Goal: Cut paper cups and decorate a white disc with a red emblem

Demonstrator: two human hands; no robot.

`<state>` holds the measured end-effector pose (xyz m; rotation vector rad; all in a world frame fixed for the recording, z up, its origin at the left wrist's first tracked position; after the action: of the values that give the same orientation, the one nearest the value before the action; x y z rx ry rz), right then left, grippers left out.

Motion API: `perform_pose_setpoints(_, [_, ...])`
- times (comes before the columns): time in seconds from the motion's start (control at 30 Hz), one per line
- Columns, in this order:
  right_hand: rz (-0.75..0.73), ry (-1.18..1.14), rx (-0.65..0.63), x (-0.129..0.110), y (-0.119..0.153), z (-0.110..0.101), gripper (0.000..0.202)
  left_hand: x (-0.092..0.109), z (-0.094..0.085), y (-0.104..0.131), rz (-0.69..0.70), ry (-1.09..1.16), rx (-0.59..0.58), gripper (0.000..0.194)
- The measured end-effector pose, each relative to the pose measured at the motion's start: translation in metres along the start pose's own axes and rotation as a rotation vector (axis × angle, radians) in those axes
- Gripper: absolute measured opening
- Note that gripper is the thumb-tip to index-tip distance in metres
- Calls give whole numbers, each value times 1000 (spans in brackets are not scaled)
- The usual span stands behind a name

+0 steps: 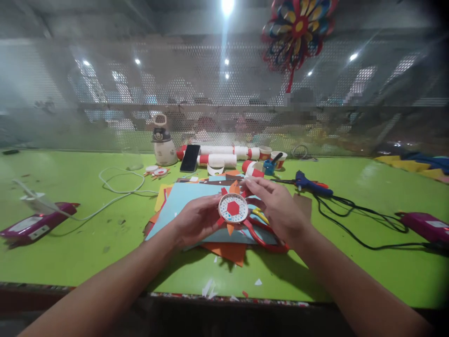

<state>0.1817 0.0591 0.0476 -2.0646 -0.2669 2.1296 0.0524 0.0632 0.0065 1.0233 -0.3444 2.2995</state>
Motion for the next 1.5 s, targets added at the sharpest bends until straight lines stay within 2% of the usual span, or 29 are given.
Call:
perform_pose_setpoints(0.1, [-80,89,129,-13,8,-10,32,21,-7,-1,159,27,59,18])
perform_pose_setpoints(0.17, [-78,131,100,-13,13,-4,39,35,-13,0,275,63,116,21])
perform_pose_setpoints(0.23, [-40,147,-10,-5,18,9,43,42,-15,1,328,79,149,23])
perform_pose_setpoints(0.33, [65,117,-238,15,25,37,41,41,-14,1,331,80,160,22])
perform_pose_setpoints(0.43, [130,28,-339,27,30,51,42,33,-8,3,300,61,127,18])
perform_pose_setpoints(0.57, [178,-75,-335,34,30,51,38,29,1,4,298,-24,52,21])
perform_pose_setpoints(0.73, [199,-102,-329,32,30,49,35,31,3,6,316,-52,31,26])
perform_pose_setpoints(1.17, [132,21,-259,26,32,46,38,29,6,7,282,-42,-27,27])
perform_pose_setpoints(1.5, [96,95,-285,22,32,48,42,26,1,6,269,-28,-13,26])
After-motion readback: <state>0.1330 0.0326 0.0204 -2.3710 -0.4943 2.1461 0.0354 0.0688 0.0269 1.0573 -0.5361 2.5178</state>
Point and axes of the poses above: each hand's wrist, its own y-axis away from the middle knuckle, its own z-axis out of the palm, x = y × z, the point moved 8 cm from there along -y, towards the middle knuckle, and after that the axes turned 2 degrees about y, right-handed, at the moved point
